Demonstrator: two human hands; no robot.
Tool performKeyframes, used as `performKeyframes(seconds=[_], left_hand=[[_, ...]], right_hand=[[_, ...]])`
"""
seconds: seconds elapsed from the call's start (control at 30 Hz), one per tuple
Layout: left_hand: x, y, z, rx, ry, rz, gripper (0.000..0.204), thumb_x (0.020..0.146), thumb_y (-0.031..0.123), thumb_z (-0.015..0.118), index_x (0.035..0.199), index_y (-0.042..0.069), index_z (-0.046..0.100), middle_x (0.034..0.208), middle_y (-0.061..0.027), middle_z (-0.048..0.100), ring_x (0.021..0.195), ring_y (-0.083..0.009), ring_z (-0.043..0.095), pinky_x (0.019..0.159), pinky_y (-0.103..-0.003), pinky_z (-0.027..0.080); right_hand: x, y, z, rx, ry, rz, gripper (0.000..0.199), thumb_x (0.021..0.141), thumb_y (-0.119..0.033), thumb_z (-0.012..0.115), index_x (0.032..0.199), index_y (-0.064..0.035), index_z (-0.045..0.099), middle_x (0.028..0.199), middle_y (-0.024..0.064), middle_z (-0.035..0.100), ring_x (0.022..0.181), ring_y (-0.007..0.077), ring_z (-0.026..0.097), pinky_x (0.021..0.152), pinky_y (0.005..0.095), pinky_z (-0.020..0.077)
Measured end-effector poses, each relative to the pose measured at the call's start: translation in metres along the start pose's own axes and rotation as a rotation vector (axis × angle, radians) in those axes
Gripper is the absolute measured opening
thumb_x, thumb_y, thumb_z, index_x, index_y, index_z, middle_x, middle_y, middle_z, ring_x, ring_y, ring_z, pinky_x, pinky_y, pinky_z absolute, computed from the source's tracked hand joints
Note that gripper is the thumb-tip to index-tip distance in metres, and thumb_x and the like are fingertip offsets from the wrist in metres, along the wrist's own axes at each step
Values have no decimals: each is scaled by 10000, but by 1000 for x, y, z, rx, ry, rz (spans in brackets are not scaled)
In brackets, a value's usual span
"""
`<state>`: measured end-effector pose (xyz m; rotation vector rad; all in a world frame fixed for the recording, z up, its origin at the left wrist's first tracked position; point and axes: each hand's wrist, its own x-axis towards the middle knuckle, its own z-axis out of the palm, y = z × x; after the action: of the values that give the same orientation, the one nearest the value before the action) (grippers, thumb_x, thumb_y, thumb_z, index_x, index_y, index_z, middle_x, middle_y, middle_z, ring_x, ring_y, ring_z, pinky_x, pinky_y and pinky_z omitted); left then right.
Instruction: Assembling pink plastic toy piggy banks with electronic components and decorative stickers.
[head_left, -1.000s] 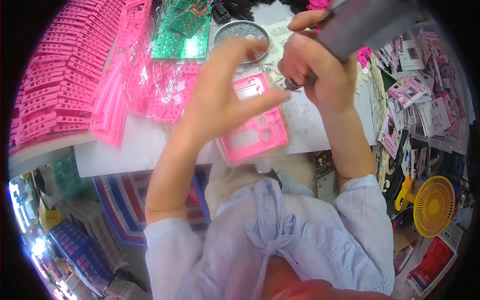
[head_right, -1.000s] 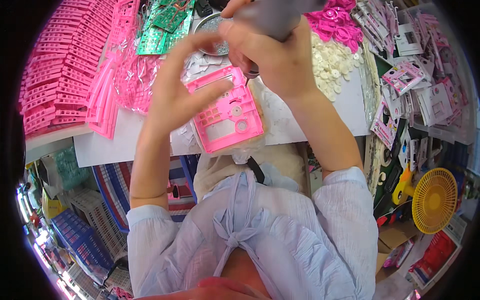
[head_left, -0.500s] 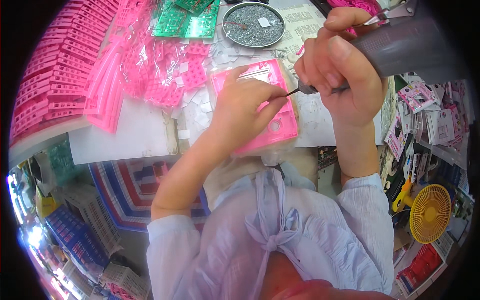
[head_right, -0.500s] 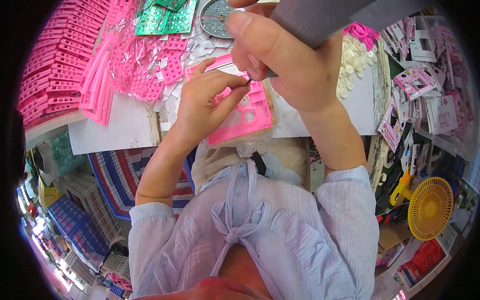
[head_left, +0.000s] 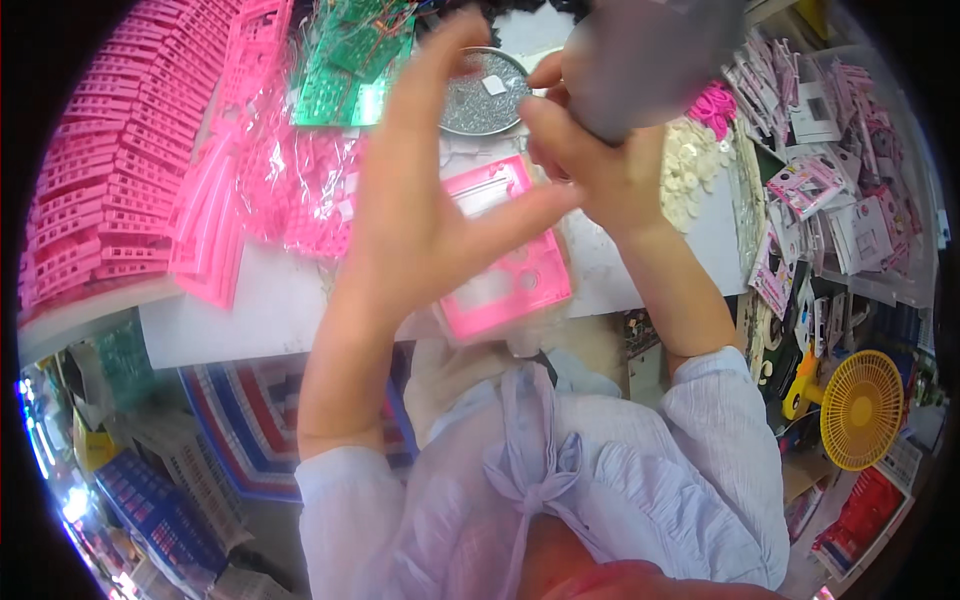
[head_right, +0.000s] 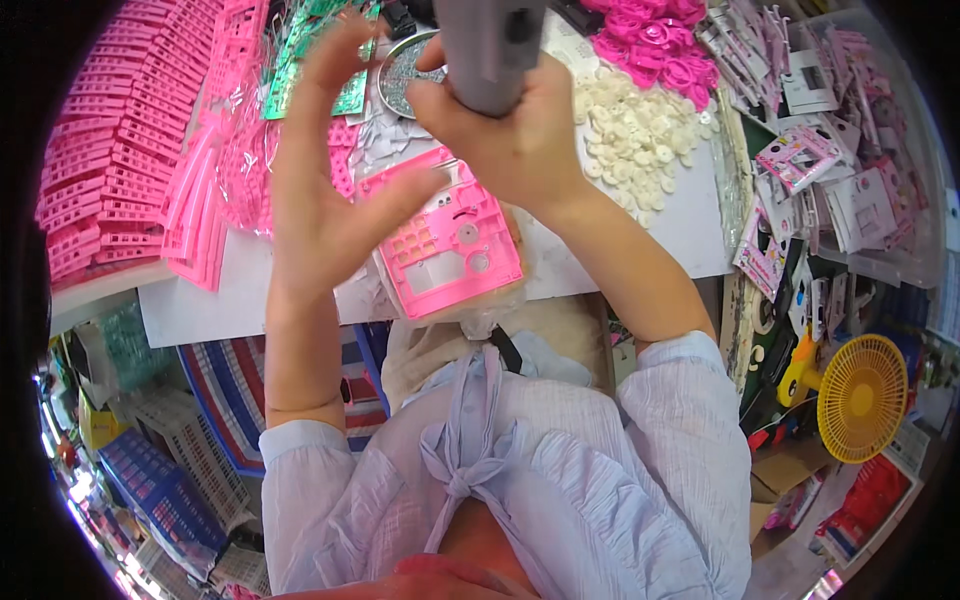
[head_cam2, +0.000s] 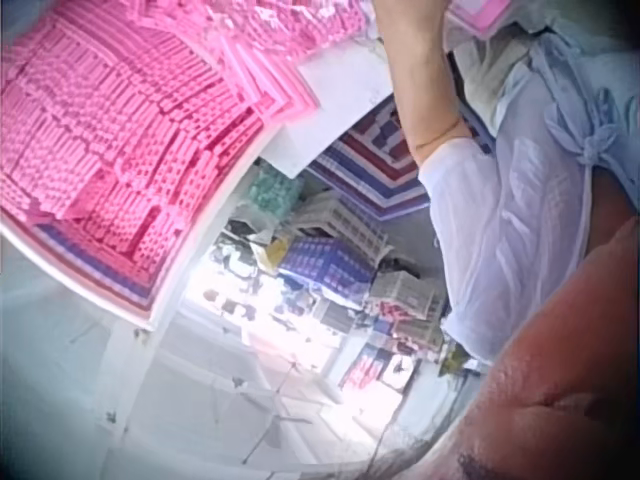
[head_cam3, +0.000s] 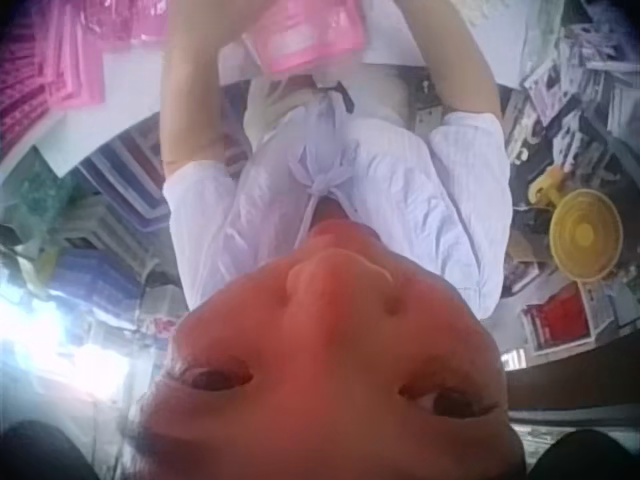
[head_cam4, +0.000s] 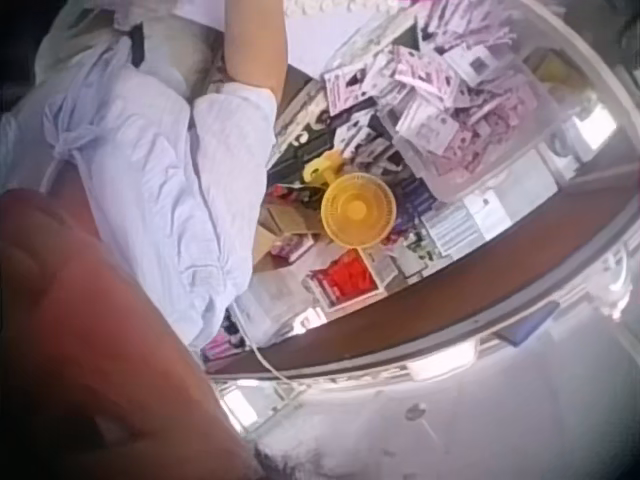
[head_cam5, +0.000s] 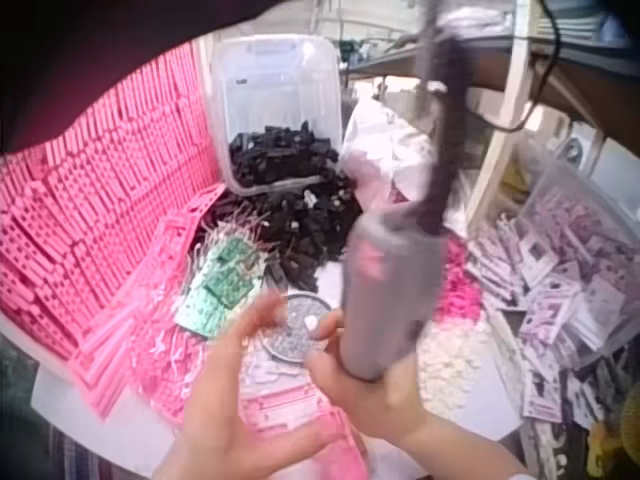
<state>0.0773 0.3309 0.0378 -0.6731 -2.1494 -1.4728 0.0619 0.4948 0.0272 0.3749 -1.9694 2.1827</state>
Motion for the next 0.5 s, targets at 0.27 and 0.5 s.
performKeyframes(seconds=[0.27, 0.5], left_hand=[[68, 12, 26, 75, 174, 419, 420, 829, 213, 764, 1171, 3, 641, 1023, -140, 690, 921, -288, 653, 798, -416, 520], [5, -13, -11, 74, -381, 194, 449, 785, 45, 783, 1214, 25, 652, 1114, -106, 685, 1108, -253, 627, 998, -393, 466]], right_hand=[[30, 14, 53, -407, 498, -272, 183, 880, 9, 622, 1044, -8, 544, 673, 67, 572, 522, 130, 522, 492, 296, 433], [-11, -20, -34, 61, 117, 63, 186, 891, 18, 550, 1069, -9, 502, 572, 45, 510, 413, 131, 453, 402, 299, 376]])
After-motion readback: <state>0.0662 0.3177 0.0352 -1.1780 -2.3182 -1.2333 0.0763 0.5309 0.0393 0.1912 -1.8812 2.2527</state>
